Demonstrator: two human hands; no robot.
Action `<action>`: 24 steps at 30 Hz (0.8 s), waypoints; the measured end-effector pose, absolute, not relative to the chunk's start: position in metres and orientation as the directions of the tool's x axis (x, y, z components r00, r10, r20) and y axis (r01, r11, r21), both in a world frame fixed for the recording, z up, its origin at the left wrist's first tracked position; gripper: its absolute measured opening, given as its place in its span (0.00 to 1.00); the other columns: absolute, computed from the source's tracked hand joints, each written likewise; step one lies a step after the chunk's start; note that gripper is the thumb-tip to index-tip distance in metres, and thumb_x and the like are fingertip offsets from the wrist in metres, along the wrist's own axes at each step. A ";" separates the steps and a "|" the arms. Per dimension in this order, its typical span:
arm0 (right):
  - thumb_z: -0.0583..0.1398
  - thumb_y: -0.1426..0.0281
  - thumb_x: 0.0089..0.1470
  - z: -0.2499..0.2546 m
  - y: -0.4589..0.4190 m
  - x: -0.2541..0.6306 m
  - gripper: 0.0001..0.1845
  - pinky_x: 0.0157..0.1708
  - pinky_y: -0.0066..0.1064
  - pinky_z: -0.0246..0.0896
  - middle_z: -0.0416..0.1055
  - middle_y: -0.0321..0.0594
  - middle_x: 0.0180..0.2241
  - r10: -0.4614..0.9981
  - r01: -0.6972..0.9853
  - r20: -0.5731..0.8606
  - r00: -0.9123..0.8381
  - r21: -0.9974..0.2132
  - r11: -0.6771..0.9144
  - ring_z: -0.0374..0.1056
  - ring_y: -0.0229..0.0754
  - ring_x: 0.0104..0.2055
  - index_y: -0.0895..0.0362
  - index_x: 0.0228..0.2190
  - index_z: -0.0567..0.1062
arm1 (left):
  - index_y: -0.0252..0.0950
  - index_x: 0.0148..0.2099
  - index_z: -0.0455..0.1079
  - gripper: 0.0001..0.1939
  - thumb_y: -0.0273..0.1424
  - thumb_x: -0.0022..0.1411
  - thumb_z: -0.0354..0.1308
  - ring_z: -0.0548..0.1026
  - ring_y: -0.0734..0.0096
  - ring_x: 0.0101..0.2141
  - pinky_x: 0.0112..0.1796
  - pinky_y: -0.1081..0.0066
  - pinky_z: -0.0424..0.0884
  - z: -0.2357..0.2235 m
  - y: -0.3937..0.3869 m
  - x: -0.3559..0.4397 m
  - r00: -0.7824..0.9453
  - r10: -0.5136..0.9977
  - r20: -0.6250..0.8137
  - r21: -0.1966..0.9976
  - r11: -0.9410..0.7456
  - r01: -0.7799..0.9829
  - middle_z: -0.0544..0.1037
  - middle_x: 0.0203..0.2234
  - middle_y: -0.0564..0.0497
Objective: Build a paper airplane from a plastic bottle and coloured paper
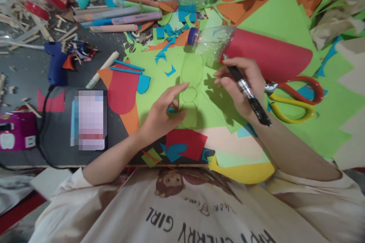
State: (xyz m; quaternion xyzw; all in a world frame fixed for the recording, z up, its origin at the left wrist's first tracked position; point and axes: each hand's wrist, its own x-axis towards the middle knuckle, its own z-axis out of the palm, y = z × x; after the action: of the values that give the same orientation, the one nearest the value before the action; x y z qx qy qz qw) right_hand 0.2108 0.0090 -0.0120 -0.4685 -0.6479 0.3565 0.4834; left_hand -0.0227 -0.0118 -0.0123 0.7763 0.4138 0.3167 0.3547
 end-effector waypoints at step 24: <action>0.59 0.72 0.56 0.013 -0.014 0.185 0.09 0.22 0.24 0.56 0.62 0.27 0.23 0.948 0.195 0.002 -0.320 -0.978 0.068 0.58 0.32 0.22 0.51 0.34 0.62 | 0.40 0.70 0.45 0.31 0.44 0.70 0.47 0.78 0.60 0.48 0.37 0.68 0.78 -0.009 -0.010 -0.006 0.406 0.914 -0.024 0.935 -0.124 0.333 0.75 0.52 0.41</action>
State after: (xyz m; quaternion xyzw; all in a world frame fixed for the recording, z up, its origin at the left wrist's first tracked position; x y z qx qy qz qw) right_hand 0.1852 -0.0137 0.0129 -0.4525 -0.6314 0.5109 0.3680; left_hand -0.0056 -0.0096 -0.0090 0.6864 0.4542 0.3014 0.4814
